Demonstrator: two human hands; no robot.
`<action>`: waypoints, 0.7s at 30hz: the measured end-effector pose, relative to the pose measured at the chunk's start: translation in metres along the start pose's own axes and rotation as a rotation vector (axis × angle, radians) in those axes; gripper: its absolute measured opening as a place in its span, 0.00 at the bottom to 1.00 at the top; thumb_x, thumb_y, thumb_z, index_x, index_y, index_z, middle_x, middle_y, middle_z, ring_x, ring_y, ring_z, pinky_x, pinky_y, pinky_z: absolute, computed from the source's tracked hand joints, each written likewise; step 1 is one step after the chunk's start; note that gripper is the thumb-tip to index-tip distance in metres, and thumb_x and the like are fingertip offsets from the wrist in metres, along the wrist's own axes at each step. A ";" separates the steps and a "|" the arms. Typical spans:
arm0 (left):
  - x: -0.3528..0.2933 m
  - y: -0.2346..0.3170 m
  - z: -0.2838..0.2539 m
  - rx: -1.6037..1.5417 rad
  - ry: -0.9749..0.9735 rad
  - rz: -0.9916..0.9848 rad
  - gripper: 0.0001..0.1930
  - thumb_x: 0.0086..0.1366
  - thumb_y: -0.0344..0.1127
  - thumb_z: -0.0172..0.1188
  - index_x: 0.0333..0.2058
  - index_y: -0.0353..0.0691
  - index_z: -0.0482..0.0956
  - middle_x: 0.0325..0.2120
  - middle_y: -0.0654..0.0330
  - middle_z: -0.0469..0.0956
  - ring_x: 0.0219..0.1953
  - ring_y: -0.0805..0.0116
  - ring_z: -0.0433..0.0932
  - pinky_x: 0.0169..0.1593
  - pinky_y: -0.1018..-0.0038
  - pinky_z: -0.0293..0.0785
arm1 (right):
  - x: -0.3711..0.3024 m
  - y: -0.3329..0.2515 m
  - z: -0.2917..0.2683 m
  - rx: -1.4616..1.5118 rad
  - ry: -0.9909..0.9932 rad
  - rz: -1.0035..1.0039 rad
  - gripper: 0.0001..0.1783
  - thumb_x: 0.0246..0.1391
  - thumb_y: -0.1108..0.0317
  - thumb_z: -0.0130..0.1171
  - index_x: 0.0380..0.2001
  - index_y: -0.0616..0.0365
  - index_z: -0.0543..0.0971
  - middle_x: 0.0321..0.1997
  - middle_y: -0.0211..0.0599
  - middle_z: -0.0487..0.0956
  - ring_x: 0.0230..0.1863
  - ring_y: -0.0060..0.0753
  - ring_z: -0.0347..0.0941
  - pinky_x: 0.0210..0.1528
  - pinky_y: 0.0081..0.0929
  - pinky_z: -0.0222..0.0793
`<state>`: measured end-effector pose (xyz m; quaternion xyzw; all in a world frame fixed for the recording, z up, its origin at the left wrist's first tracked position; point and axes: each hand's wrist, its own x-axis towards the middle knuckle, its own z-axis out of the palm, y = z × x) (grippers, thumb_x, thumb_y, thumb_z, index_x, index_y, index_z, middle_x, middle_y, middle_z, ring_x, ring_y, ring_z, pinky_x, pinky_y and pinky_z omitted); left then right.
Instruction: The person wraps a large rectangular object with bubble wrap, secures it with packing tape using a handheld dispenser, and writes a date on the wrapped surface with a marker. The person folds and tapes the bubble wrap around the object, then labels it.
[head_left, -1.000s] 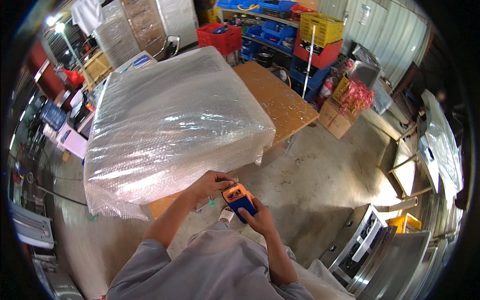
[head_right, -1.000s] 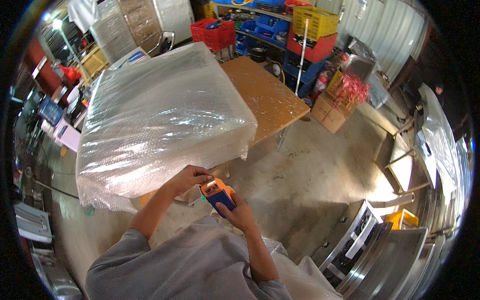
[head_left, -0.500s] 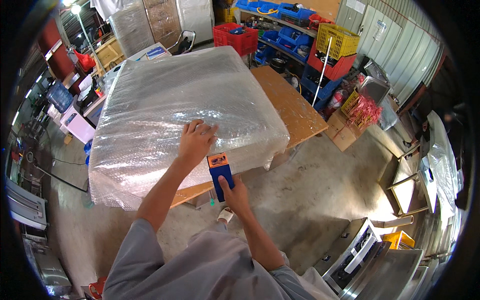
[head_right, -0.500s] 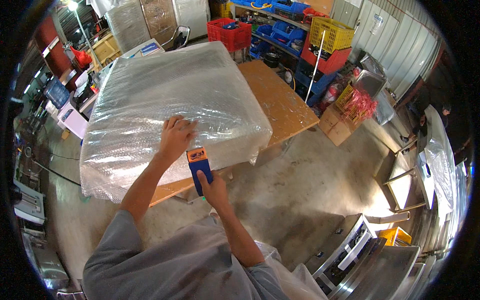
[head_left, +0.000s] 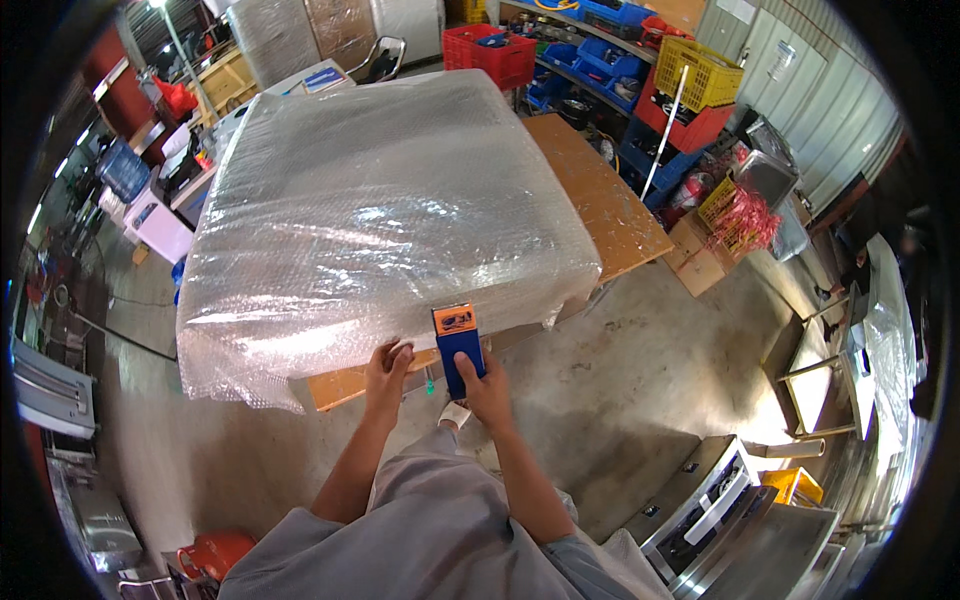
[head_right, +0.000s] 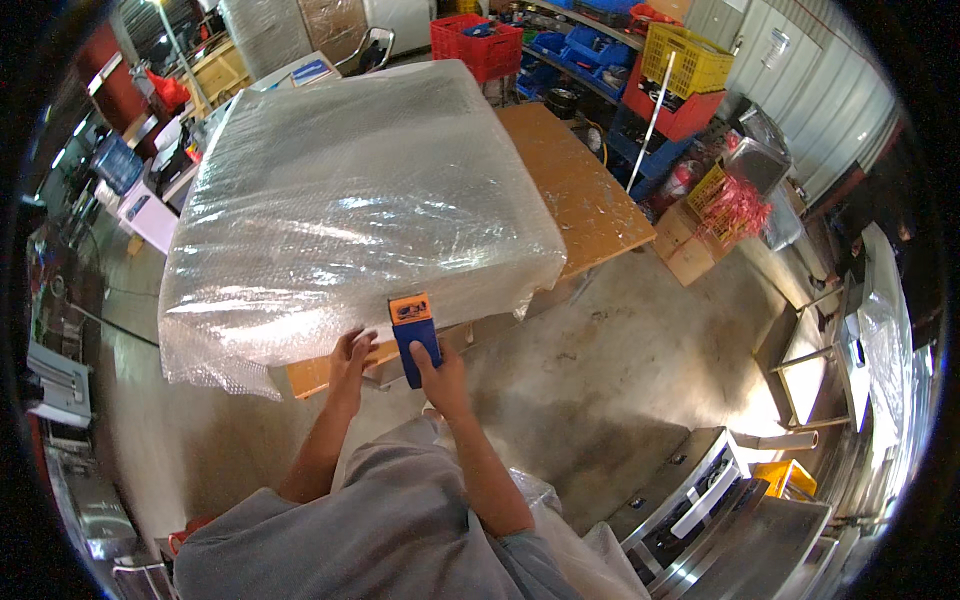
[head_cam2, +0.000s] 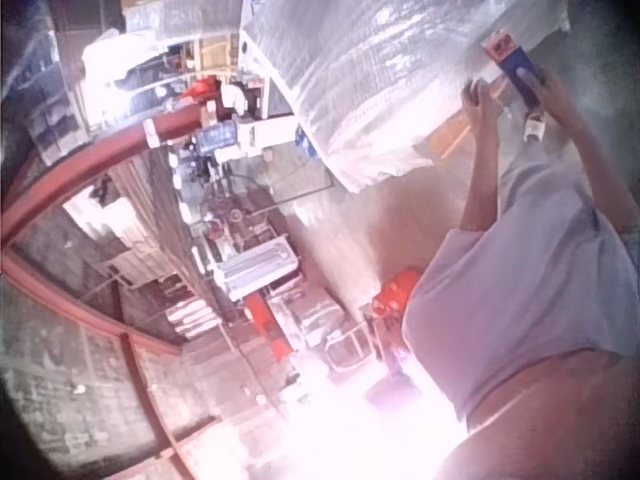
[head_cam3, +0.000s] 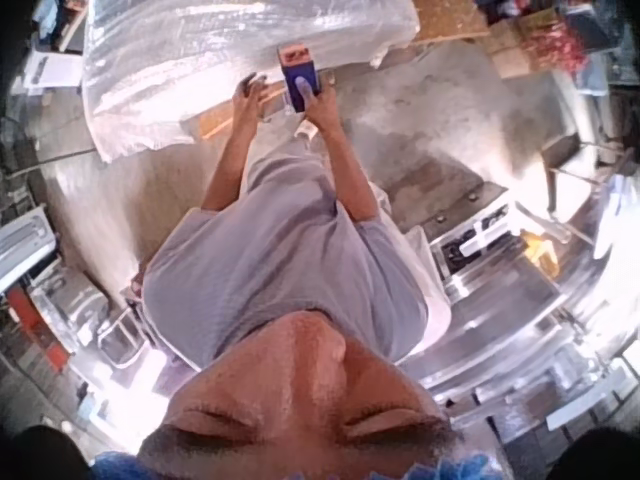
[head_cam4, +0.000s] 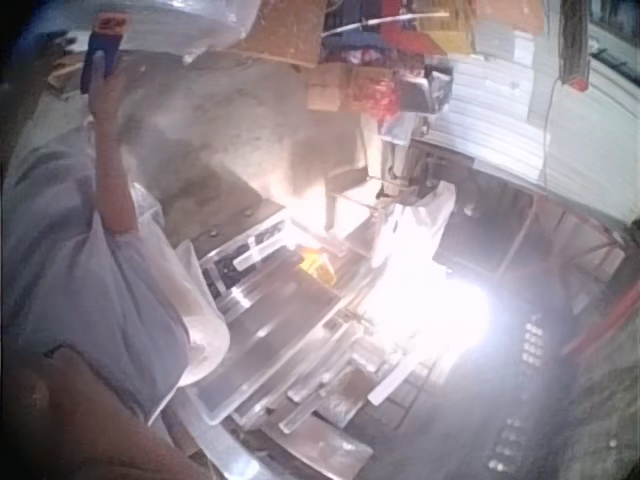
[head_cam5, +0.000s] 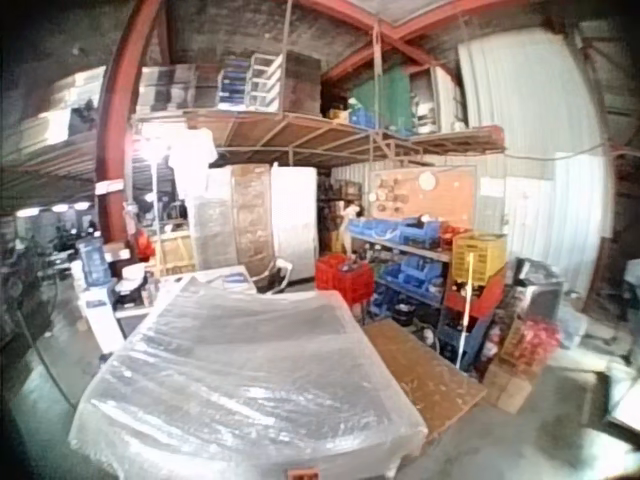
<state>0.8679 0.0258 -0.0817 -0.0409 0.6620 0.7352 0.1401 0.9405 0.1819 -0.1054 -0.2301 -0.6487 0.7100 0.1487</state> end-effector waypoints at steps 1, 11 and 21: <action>0.008 -0.001 0.003 -0.130 -0.024 0.019 0.18 0.69 0.45 0.65 0.50 0.37 0.79 0.44 0.62 0.82 0.48 0.70 0.80 0.49 0.72 0.78 | 0.002 -0.001 -0.002 -0.006 0.010 0.001 0.26 0.63 0.48 0.64 0.42 0.65 0.82 0.33 0.41 0.84 0.34 0.26 0.79 0.37 0.30 0.74; 0.036 -0.025 -0.001 -0.462 -0.087 0.026 0.14 0.70 0.36 0.65 0.48 0.35 0.79 0.43 0.57 0.82 0.47 0.64 0.83 0.52 0.69 0.81 | -0.008 -0.029 -0.009 -0.067 -0.023 0.012 0.28 0.62 0.48 0.64 0.44 0.68 0.81 0.33 0.41 0.84 0.35 0.26 0.80 0.38 0.27 0.76; 0.024 -0.039 -0.007 -0.421 -0.045 -0.026 0.15 0.69 0.38 0.66 0.48 0.33 0.79 0.40 0.57 0.83 0.46 0.62 0.83 0.51 0.69 0.80 | -0.014 -0.029 -0.018 -0.044 -0.066 0.177 0.30 0.62 0.45 0.64 0.43 0.68 0.82 0.30 0.42 0.84 0.33 0.31 0.82 0.38 0.32 0.76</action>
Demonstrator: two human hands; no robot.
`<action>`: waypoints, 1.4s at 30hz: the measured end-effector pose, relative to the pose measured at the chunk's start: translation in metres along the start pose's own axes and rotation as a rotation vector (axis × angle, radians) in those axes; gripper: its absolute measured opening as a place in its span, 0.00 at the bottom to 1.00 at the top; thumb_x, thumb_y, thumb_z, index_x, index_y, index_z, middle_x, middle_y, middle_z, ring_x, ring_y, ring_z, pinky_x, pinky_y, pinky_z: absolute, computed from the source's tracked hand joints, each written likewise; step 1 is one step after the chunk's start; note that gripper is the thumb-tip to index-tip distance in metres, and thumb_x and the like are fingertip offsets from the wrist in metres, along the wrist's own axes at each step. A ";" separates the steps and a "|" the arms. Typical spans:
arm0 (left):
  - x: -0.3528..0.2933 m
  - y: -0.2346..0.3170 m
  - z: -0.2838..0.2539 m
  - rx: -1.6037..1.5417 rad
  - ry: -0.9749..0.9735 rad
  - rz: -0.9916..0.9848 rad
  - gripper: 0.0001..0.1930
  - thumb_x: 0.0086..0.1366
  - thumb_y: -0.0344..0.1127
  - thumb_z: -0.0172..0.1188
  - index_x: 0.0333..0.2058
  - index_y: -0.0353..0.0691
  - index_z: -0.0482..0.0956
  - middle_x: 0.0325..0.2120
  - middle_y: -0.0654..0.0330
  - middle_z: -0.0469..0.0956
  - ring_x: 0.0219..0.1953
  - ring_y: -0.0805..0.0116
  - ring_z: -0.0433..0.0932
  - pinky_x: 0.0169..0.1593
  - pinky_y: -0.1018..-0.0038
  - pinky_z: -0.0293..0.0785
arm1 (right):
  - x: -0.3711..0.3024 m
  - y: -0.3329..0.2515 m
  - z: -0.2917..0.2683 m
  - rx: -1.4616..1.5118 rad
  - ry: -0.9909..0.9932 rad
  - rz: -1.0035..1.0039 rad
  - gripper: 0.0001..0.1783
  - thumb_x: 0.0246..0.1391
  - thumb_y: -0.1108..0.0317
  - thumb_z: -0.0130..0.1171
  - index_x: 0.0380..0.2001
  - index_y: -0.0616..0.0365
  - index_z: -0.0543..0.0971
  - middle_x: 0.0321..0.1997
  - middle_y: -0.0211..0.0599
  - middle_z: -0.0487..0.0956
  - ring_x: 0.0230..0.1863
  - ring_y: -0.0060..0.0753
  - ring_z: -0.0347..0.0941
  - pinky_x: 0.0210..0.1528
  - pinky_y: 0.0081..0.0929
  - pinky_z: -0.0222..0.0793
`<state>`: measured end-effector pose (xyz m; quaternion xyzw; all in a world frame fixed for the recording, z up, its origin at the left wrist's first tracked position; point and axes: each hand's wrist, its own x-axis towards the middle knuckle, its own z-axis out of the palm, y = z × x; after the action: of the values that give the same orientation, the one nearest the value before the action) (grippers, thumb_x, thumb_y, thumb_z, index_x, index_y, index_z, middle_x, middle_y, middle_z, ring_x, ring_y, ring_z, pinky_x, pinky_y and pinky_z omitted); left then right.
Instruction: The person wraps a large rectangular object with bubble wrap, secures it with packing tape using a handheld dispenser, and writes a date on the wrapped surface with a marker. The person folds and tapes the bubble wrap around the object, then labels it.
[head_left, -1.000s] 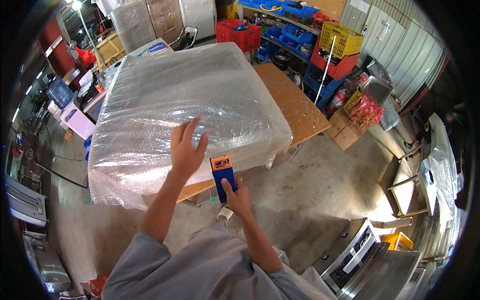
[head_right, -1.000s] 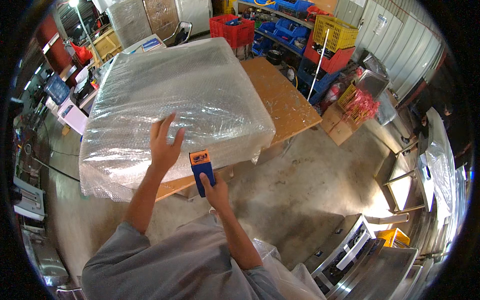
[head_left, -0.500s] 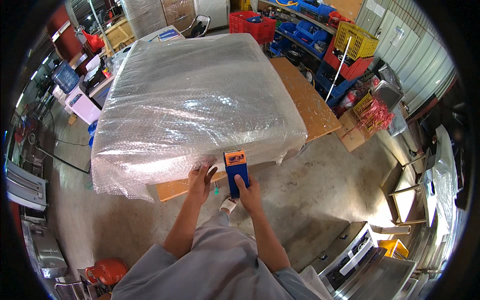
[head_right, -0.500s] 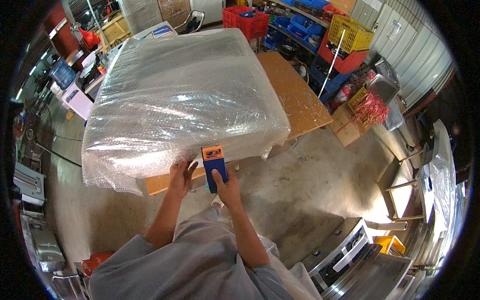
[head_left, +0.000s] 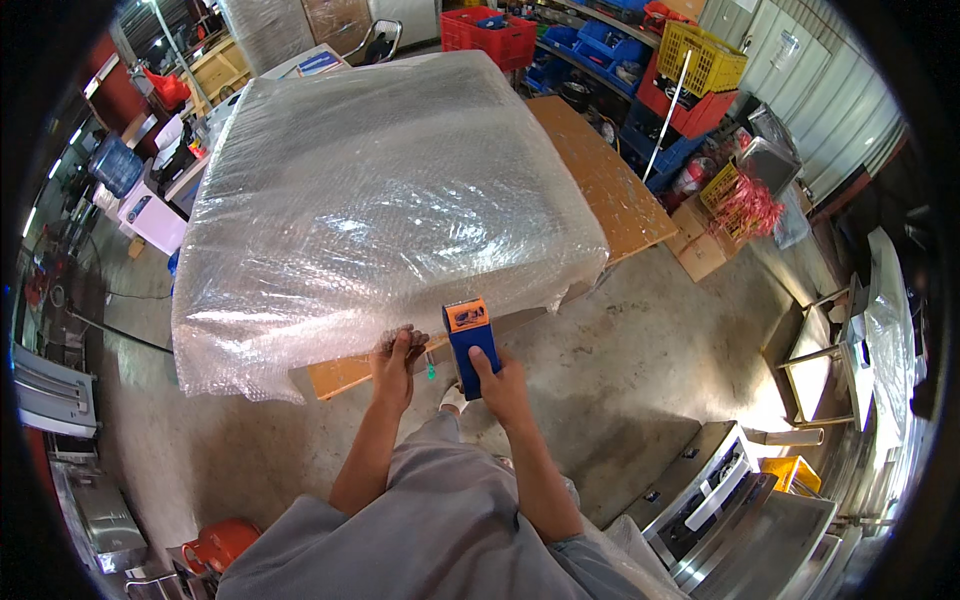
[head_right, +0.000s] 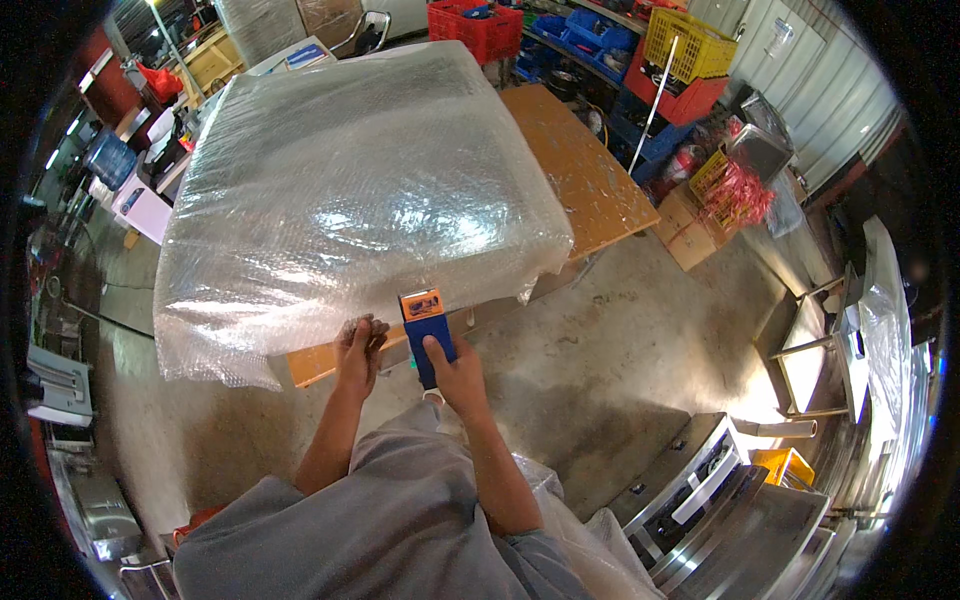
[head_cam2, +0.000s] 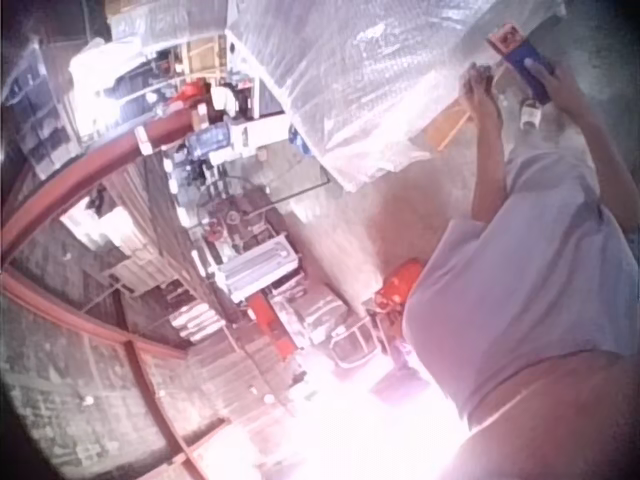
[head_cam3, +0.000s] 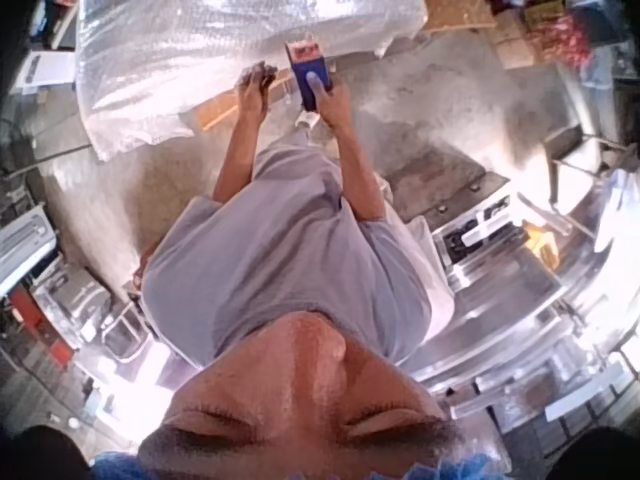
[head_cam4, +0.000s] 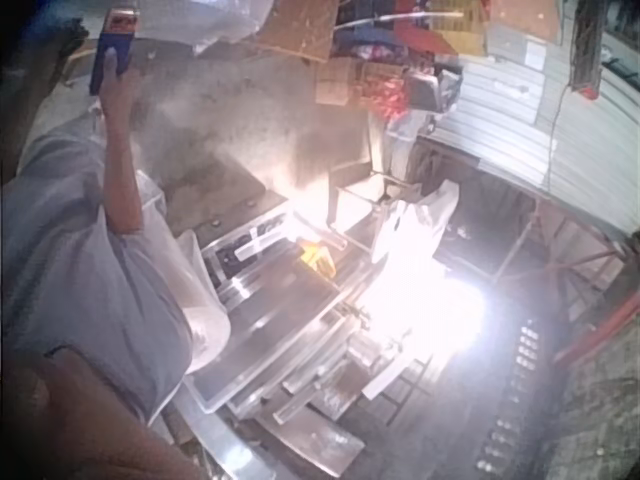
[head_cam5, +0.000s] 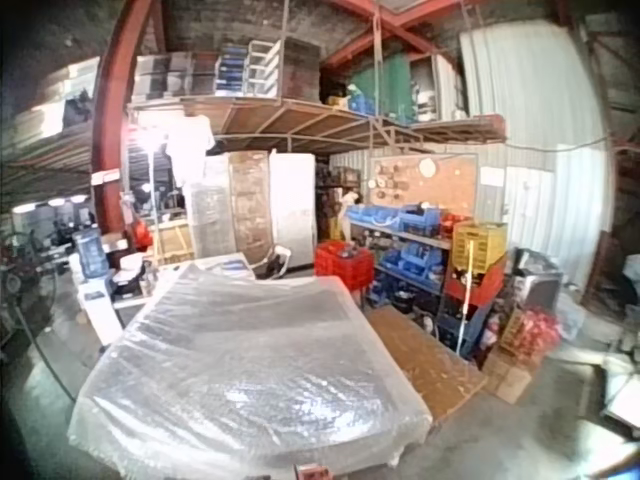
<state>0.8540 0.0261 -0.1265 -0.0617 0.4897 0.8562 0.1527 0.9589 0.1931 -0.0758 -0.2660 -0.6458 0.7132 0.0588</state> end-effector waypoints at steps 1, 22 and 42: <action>-0.001 0.000 0.000 0.003 -0.004 -0.011 0.15 0.69 0.38 0.66 0.48 0.34 0.79 0.40 0.57 0.83 0.46 0.62 0.83 0.51 0.69 0.80 | 0.002 0.009 0.001 -0.070 0.035 -0.025 0.30 0.62 0.45 0.64 0.43 0.67 0.82 0.30 0.43 0.84 0.33 0.32 0.82 0.38 0.32 0.77; 0.008 -0.020 0.018 0.821 0.093 0.190 0.17 0.60 0.47 0.73 0.36 0.38 0.84 0.33 0.59 0.85 0.38 0.67 0.84 0.42 0.70 0.79 | 0.079 0.129 0.014 -0.353 0.077 -0.043 0.41 0.56 0.29 0.59 0.38 0.65 0.85 0.28 0.49 0.84 0.33 0.45 0.84 0.38 0.40 0.76; 0.056 -0.064 0.028 1.460 0.280 0.221 0.29 0.55 0.67 0.67 0.28 0.40 0.88 0.27 0.49 0.84 0.33 0.48 0.84 0.41 0.57 0.79 | 0.031 0.171 -0.035 -0.869 -0.258 0.297 0.46 0.50 0.28 0.61 0.40 0.71 0.84 0.46 0.69 0.81 0.51 0.62 0.80 0.54 0.50 0.73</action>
<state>0.8226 0.0918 -0.1789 -0.0034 0.9513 0.3081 0.0042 0.9928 0.2106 -0.2493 -0.2646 -0.8413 0.4050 -0.2411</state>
